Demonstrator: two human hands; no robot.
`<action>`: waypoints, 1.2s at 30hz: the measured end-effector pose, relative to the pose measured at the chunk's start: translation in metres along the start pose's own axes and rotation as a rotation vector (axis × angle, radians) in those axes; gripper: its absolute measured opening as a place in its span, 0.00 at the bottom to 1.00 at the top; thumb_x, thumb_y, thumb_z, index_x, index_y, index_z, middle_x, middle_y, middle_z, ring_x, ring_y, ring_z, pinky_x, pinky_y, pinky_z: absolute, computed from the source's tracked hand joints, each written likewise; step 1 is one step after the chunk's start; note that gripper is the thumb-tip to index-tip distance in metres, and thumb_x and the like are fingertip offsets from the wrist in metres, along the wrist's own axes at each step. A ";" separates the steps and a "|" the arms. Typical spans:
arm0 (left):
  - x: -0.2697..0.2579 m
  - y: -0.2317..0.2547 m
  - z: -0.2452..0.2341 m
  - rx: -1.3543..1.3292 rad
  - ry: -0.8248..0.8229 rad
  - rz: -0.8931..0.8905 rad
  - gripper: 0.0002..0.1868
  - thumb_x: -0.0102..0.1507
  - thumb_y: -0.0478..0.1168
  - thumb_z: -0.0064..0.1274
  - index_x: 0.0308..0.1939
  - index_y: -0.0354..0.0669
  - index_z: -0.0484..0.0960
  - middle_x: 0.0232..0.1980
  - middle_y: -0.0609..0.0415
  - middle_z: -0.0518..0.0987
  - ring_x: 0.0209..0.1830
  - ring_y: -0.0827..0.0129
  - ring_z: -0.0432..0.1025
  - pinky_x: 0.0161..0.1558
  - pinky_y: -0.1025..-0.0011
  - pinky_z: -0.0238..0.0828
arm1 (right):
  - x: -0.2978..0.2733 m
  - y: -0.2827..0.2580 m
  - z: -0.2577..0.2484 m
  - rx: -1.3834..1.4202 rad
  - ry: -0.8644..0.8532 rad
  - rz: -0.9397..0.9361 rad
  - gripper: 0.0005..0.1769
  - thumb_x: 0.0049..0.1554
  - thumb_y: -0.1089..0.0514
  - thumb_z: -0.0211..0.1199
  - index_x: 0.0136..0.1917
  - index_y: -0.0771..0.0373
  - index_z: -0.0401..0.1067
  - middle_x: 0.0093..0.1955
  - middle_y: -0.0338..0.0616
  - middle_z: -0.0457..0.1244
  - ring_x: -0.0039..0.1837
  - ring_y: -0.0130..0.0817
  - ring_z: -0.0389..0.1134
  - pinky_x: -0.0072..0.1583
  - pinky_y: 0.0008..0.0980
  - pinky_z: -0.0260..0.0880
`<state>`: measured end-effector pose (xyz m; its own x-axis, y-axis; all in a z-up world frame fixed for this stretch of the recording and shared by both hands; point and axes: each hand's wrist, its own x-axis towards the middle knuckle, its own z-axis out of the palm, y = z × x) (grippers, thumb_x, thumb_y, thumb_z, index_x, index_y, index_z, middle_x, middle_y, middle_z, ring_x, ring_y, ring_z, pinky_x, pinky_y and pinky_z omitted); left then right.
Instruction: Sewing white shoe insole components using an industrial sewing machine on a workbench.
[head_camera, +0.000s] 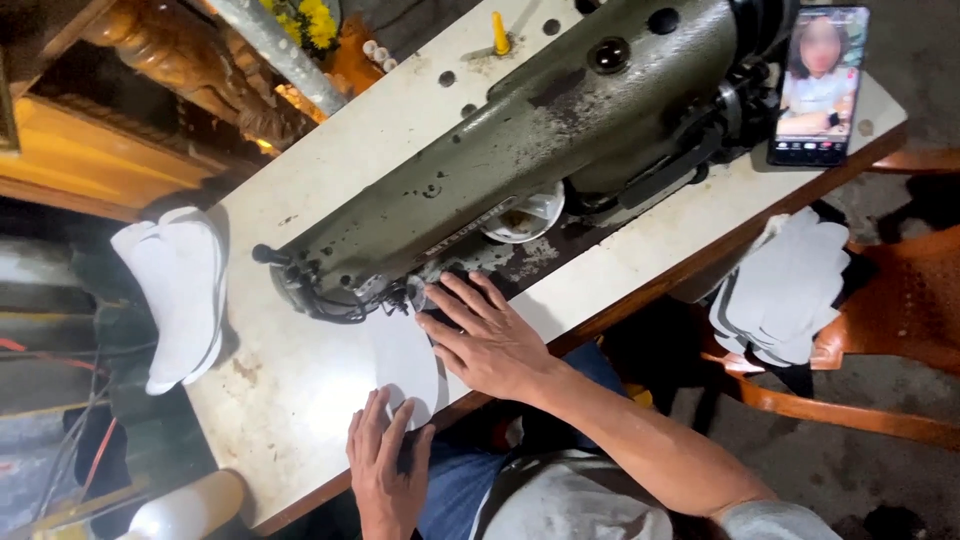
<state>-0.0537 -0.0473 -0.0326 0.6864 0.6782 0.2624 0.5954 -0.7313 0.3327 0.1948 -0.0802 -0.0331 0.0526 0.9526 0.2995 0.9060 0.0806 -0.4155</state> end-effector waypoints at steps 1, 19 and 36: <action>0.004 0.003 -0.002 0.008 0.003 -0.009 0.24 0.62 0.45 0.61 0.63 0.53 0.77 0.73 0.47 0.71 0.77 0.50 0.64 0.73 0.47 0.58 | 0.000 0.001 -0.001 0.007 -0.001 -0.010 0.26 0.68 0.47 0.48 0.76 0.56 0.65 0.84 0.51 0.48 0.86 0.49 0.41 0.82 0.57 0.36; 0.021 0.000 -0.005 -0.104 0.021 0.030 0.18 0.64 0.40 0.60 0.58 0.45 0.79 0.69 0.44 0.75 0.75 0.47 0.65 0.73 0.44 0.58 | 0.005 -0.003 0.002 -0.007 0.051 -0.010 0.25 0.67 0.48 0.53 0.75 0.54 0.67 0.82 0.51 0.51 0.84 0.50 0.45 0.80 0.60 0.42; 0.028 0.005 -0.002 -0.107 0.046 0.035 0.18 0.64 0.40 0.60 0.58 0.43 0.80 0.68 0.44 0.75 0.72 0.47 0.66 0.72 0.47 0.61 | 0.003 -0.001 0.002 -0.032 0.016 -0.006 0.28 0.68 0.48 0.50 0.78 0.55 0.62 0.84 0.50 0.48 0.85 0.49 0.42 0.81 0.57 0.39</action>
<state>-0.0324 -0.0317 -0.0222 0.6847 0.6565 0.3165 0.5216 -0.7447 0.4163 0.1933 -0.0770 -0.0330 0.0536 0.9473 0.3158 0.9194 0.0765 -0.3858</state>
